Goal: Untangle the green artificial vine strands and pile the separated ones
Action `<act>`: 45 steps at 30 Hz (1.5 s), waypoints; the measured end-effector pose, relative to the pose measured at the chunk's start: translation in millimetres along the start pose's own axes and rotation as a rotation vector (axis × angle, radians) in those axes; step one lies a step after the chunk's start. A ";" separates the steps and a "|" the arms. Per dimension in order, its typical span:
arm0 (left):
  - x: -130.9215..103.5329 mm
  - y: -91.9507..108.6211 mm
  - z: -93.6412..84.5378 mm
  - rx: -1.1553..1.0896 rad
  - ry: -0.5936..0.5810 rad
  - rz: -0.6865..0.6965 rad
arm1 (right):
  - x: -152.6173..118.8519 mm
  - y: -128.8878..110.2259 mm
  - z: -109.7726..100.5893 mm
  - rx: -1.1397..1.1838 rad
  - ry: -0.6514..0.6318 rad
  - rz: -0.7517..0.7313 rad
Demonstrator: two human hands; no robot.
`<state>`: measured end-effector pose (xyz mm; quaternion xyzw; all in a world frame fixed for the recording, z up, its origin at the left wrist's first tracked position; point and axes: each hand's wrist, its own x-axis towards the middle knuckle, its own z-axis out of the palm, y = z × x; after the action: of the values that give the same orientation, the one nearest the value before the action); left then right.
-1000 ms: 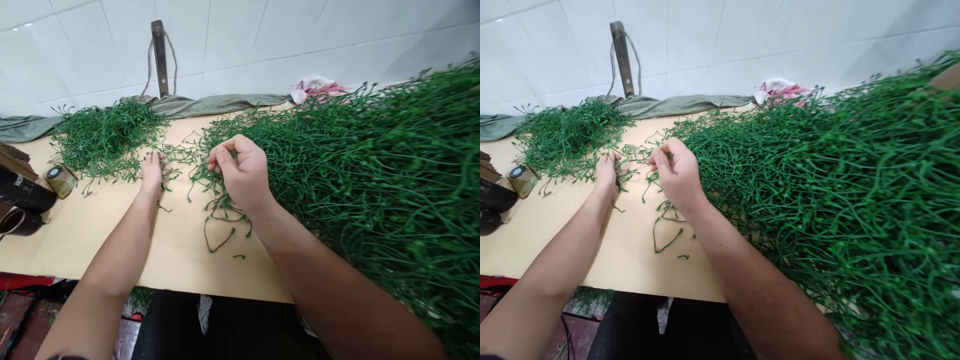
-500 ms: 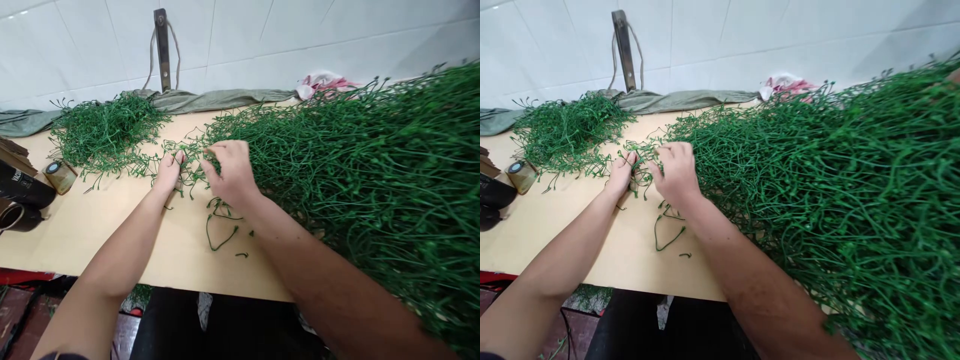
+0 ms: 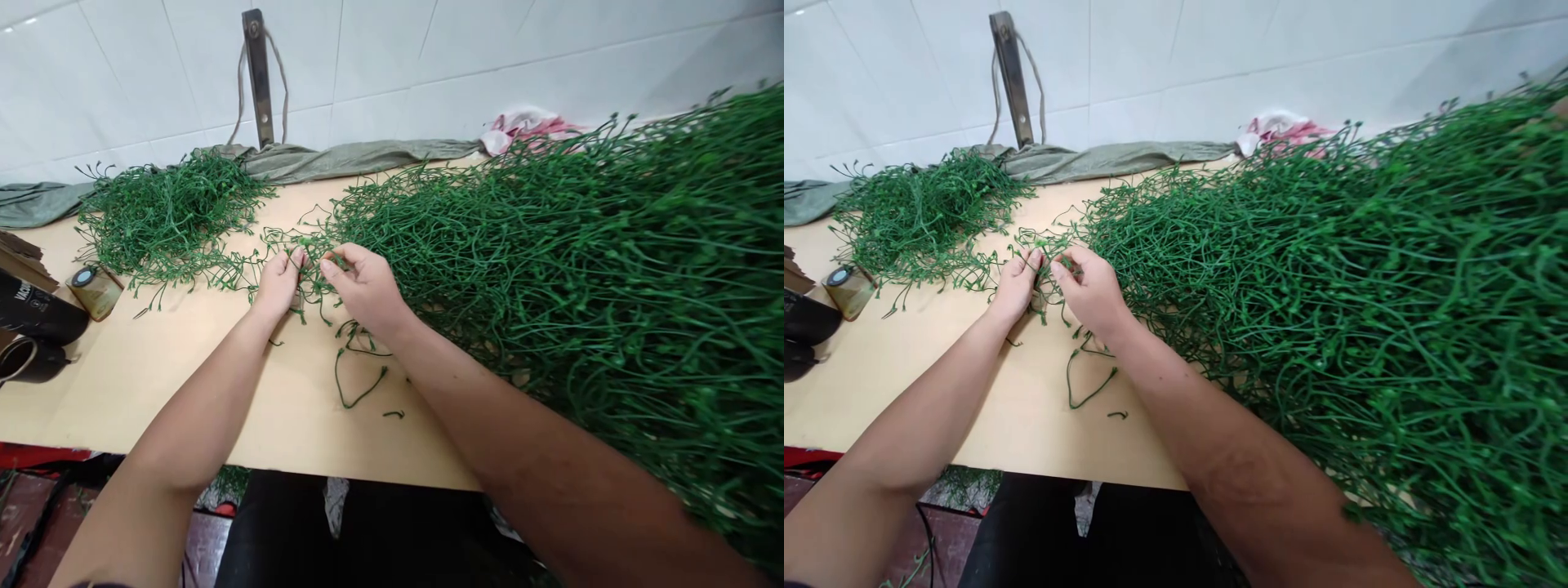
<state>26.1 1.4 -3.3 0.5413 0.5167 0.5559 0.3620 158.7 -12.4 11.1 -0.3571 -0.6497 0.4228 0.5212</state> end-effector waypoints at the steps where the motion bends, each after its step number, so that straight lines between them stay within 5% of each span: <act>1: -0.5 2.7 0.2 -0.020 0.019 -0.029 | 0.3 -1.1 0.2 0.070 0.013 0.024; 9: 4.4 7.3 -8.0 -0.068 0.158 -0.108 | 2.9 -9.8 -8.0 0.332 0.075 0.059; 15: 12.5 2.8 -13.1 -0.179 0.307 -0.176 | 3.3 -10.8 -13.4 0.190 0.099 0.006; 23: 1.8 10.5 -5.1 -0.197 0.110 -0.112 | 1.0 13.9 -0.5 -0.182 -0.022 -0.008; 32: -6.5 7.2 5.0 -0.086 -0.112 0.014 | 1.9 9.7 2.4 -0.018 -0.021 0.071; 39: -7.6 0.9 5.5 -0.045 -0.138 0.034 | 7.4 8.4 0.7 0.158 0.110 0.179; 45: -8.2 1.1 3.9 -0.010 -0.167 0.067 | 7.2 3.3 0.5 0.217 0.068 0.266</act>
<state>31.4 -6.0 -4.6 0.6011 0.4635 0.5230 0.3876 156.8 -4.6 10.7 -0.3959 -0.5291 0.5432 0.5179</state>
